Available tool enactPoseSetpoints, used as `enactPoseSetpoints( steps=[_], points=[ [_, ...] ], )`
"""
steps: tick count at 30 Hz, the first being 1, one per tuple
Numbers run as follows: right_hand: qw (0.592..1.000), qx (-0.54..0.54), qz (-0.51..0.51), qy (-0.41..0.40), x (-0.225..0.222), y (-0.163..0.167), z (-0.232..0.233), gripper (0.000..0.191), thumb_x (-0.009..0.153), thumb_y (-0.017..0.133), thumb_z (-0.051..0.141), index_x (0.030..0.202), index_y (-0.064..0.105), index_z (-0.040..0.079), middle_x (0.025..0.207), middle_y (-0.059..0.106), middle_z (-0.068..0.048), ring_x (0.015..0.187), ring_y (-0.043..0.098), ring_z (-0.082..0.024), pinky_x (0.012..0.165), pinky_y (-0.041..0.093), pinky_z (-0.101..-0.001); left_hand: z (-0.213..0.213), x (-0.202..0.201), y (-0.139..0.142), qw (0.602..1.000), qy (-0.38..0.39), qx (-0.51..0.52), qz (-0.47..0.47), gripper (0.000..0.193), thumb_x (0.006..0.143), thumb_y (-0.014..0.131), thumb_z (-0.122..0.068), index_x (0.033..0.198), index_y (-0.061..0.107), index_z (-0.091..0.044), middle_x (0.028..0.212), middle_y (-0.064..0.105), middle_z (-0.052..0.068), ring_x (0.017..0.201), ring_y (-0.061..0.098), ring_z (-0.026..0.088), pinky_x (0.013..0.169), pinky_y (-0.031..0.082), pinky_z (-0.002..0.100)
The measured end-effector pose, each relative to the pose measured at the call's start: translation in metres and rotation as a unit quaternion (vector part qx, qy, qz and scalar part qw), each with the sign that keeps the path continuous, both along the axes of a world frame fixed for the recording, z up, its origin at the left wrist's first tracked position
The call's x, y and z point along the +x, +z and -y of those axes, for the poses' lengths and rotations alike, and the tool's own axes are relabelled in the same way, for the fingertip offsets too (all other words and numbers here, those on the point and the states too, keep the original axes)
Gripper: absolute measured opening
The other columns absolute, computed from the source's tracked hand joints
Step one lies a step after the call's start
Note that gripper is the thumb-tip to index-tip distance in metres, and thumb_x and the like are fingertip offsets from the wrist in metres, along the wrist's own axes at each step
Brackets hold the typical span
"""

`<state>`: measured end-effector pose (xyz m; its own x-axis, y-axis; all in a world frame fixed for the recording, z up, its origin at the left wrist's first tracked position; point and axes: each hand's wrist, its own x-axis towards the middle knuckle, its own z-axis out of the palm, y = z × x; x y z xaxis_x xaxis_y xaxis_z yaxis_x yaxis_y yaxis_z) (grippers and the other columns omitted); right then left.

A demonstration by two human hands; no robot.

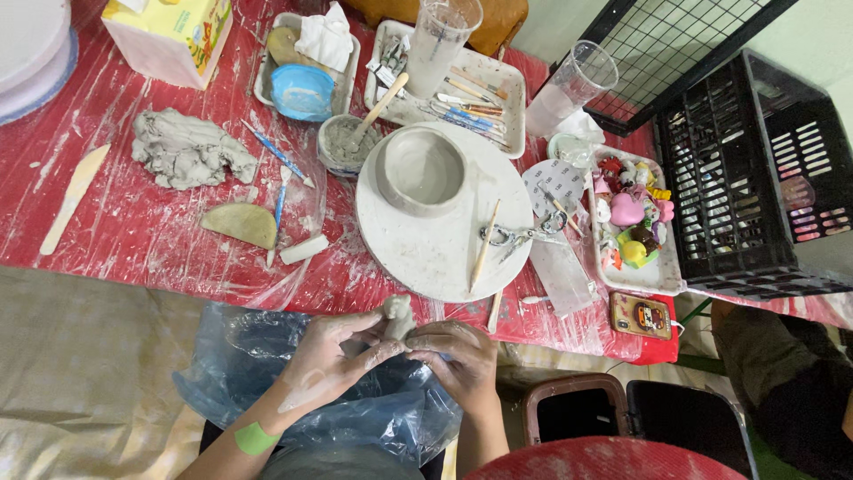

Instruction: The person pinches and rolls a small piece of clay between their fingers, shaping it into a small form. They periodically press the shaped clay piece onto the rim of a clay bowl resting on a round bat on the work table, then continue shaping the clay by hand.

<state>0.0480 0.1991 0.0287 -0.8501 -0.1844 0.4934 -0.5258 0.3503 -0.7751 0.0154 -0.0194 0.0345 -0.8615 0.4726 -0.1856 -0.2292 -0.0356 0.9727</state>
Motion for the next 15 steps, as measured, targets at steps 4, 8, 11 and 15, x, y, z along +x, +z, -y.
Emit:
enactPoseSetpoints(
  steps=[4, 8, 11, 15],
  points=[
    [0.999, 0.016, -0.005, -0.031, 0.004, -0.01, -0.002, 0.017, 0.081, 0.085, 0.004, 0.095, 0.075, 0.003, 0.094, 0.08, -0.009, 0.087, 0.08, -0.02, 0.074, 0.064, -0.0304, -0.002, 0.002, -0.001, 0.999, 0.022, -0.019, -0.036, 0.035, 0.086, 0.078, -0.006, 0.119, 0.073, 0.004, 0.099, 0.08, 0.001, 0.087, 0.068, 0.004, 0.075, 0.06, 0.022],
    [0.998, -0.027, 0.03, -0.05, 0.008, -0.023, -0.002, 0.019, 0.08, 0.085, 0.002, 0.096, 0.076, 0.001, 0.095, 0.079, -0.012, 0.088, 0.078, -0.022, 0.078, 0.063, -0.0331, -0.006, 0.003, -0.004, 0.994, 0.037, 0.105, 0.005, 0.037, 0.088, 0.072, 0.001, 0.124, 0.068, 0.008, 0.106, 0.076, 0.006, 0.096, 0.068, 0.007, 0.085, 0.06, 0.024],
    [0.997, -0.027, 0.046, -0.056, 0.009, -0.029, -0.003, 0.019, 0.079, 0.085, 0.001, 0.096, 0.077, 0.001, 0.095, 0.079, -0.012, 0.089, 0.077, -0.023, 0.08, 0.062, -0.0343, -0.007, 0.005, -0.004, 0.992, 0.041, 0.118, 0.005, 0.038, 0.089, 0.071, 0.003, 0.126, 0.066, 0.008, 0.108, 0.074, 0.007, 0.098, 0.067, 0.007, 0.088, 0.059, 0.024],
    [0.998, -0.04, 0.021, -0.052, 0.008, -0.028, -0.002, 0.014, 0.082, 0.083, 0.0, 0.094, 0.075, 0.001, 0.094, 0.079, -0.01, 0.089, 0.079, -0.023, 0.079, 0.064, -0.0332, -0.007, 0.007, -0.003, 0.994, 0.033, 0.108, 0.001, 0.037, 0.088, 0.074, 0.003, 0.124, 0.068, 0.009, 0.107, 0.074, 0.007, 0.096, 0.066, 0.008, 0.086, 0.058, 0.023]
  ],
)
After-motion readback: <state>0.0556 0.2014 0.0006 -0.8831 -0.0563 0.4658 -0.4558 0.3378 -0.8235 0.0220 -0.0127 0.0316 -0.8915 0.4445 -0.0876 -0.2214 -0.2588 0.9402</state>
